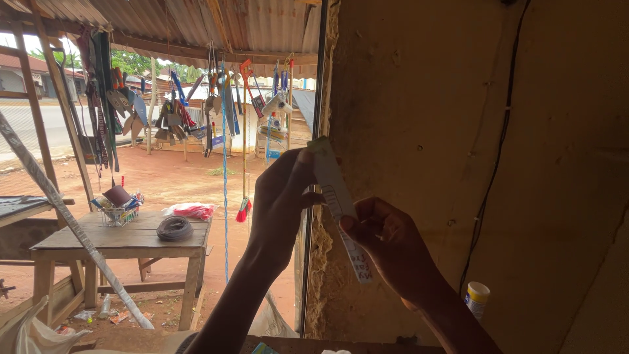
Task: The person is folding various brochures and pamphlets at a desk.
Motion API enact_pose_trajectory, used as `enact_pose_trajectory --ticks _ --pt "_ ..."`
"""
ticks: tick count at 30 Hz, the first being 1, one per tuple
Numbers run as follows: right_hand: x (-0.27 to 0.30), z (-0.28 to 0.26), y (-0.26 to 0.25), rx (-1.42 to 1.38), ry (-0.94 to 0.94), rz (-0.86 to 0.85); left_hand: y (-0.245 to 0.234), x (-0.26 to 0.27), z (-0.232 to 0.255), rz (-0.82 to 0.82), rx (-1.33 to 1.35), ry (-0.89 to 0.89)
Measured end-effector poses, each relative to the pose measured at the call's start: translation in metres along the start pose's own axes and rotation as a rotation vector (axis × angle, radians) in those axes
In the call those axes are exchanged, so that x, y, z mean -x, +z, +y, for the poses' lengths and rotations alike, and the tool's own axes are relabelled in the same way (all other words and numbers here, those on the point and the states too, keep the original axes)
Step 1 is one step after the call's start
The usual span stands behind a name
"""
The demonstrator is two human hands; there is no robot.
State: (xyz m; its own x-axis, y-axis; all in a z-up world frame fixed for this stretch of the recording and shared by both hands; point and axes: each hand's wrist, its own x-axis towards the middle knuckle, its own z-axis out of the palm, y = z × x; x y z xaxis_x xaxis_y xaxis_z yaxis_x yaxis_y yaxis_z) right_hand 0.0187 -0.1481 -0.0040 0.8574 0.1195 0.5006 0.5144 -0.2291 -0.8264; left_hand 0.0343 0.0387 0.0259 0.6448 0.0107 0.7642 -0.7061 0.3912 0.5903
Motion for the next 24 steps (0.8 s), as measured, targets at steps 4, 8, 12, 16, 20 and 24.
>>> enact_pose_trajectory --ticks 4,8,12,16,20,24 --pt "0.001 -0.003 -0.004 0.012 -0.052 -0.011 0.003 0.003 0.001 -0.018 -0.056 0.032" --pt "0.006 -0.013 -0.005 0.005 -0.183 0.054 0.006 0.005 0.000 -0.095 -0.138 0.059" --pt "0.010 -0.019 -0.008 -0.045 -0.321 0.053 0.015 0.006 -0.001 -0.151 -0.326 0.090" --pt "0.011 -0.016 -0.012 0.038 -0.356 0.101 0.017 0.009 0.000 -0.141 -0.313 0.066" --pt "0.012 -0.017 -0.008 -0.029 -0.326 0.068 0.012 0.010 0.002 -0.144 -0.154 0.044" --pt "0.011 -0.016 -0.010 -0.002 -0.305 0.041 0.009 0.007 0.000 -0.143 -0.066 0.042"
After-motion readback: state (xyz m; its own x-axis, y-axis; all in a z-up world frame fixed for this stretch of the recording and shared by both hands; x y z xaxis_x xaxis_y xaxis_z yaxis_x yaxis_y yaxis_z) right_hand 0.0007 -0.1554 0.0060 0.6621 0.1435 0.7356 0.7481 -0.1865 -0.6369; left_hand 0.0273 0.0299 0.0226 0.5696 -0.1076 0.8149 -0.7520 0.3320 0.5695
